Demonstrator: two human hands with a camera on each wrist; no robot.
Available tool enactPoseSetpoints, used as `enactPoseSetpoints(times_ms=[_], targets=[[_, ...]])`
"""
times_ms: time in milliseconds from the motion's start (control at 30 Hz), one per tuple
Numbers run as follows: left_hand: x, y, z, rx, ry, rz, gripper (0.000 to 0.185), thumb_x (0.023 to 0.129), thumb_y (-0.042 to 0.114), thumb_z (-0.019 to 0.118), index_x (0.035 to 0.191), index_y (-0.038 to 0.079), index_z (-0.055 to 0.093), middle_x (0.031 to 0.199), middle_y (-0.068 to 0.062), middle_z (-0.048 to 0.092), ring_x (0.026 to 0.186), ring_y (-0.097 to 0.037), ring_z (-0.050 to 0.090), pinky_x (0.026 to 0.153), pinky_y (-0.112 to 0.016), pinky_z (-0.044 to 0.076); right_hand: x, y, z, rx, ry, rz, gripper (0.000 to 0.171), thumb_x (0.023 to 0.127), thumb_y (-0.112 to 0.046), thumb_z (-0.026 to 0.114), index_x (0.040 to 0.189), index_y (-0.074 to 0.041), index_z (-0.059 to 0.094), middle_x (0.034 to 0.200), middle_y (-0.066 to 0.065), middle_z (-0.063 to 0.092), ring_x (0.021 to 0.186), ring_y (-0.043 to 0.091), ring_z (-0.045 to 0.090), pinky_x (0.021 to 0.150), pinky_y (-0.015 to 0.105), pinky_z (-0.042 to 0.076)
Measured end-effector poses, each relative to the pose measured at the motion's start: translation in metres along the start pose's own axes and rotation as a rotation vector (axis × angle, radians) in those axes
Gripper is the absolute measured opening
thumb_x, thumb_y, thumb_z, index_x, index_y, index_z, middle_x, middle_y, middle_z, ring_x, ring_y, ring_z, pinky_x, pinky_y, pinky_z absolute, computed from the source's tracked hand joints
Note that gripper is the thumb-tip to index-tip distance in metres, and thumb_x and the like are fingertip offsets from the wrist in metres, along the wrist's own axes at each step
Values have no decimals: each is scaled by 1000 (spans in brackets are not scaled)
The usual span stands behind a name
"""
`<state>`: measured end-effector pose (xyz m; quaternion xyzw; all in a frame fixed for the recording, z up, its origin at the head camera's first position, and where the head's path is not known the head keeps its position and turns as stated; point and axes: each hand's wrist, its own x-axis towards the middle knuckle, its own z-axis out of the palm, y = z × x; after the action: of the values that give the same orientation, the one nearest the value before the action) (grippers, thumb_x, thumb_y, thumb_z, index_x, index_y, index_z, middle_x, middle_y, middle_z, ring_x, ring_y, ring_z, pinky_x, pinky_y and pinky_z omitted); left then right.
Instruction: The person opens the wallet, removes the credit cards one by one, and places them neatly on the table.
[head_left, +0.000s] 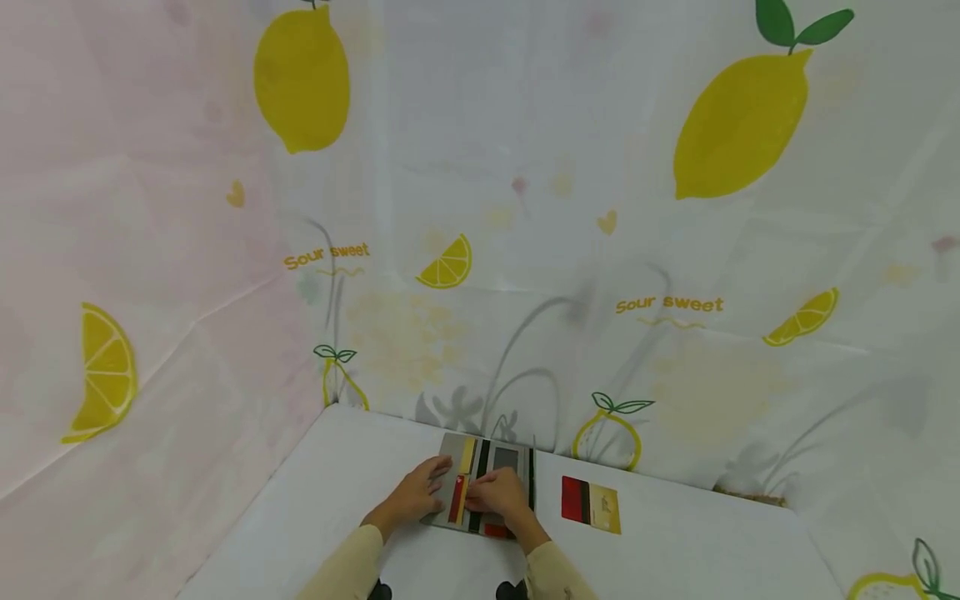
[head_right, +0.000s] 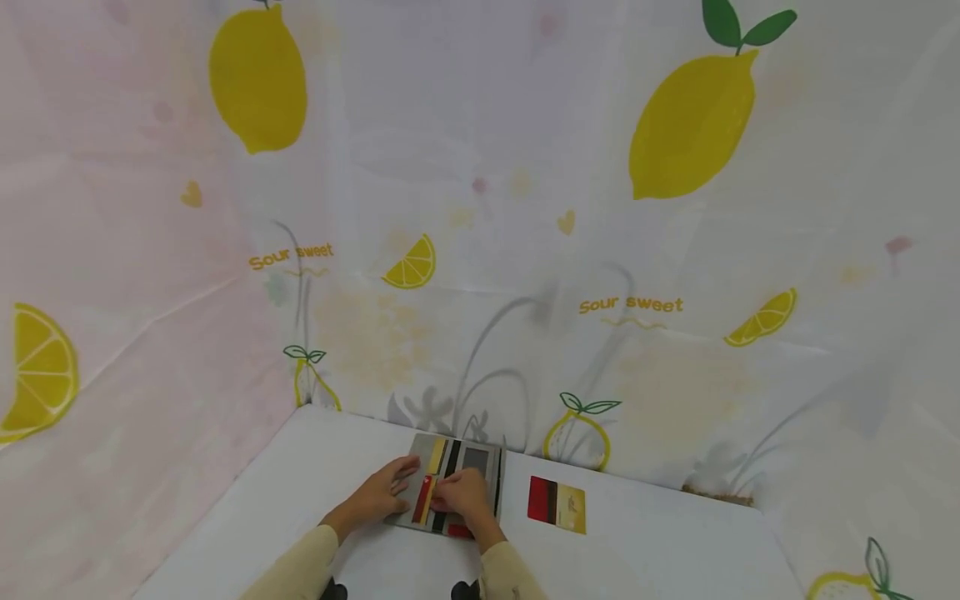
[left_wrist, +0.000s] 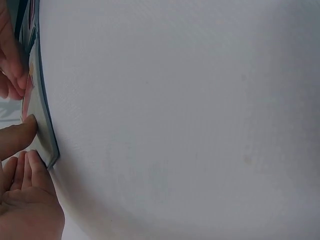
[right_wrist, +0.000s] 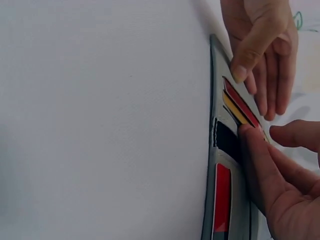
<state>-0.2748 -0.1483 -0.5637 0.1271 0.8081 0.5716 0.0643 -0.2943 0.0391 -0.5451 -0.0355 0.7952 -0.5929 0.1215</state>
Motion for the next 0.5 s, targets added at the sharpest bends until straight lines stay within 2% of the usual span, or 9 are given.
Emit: enactPoseSetpoints(times_ms=[233,500], targets=[[2,-2,-2,-12,0,19,82,73,-25,63,146,-9,29,148,-30,34,137,-45,33,110,-52,37,4,-11,-1,-58,-1,25,9,78,-4,72,75,4,68,70,13,71,63,21,71,58,28,61],[2,-4,-1,-35,-11,12,83,72,-26,64,146,-10,28,147,-31,34,137,-46,32,109,-51,38,3,-8,2,34,-13,65,7,78,0,71,75,6,67,74,14,71,64,21,71,60,30,62]])
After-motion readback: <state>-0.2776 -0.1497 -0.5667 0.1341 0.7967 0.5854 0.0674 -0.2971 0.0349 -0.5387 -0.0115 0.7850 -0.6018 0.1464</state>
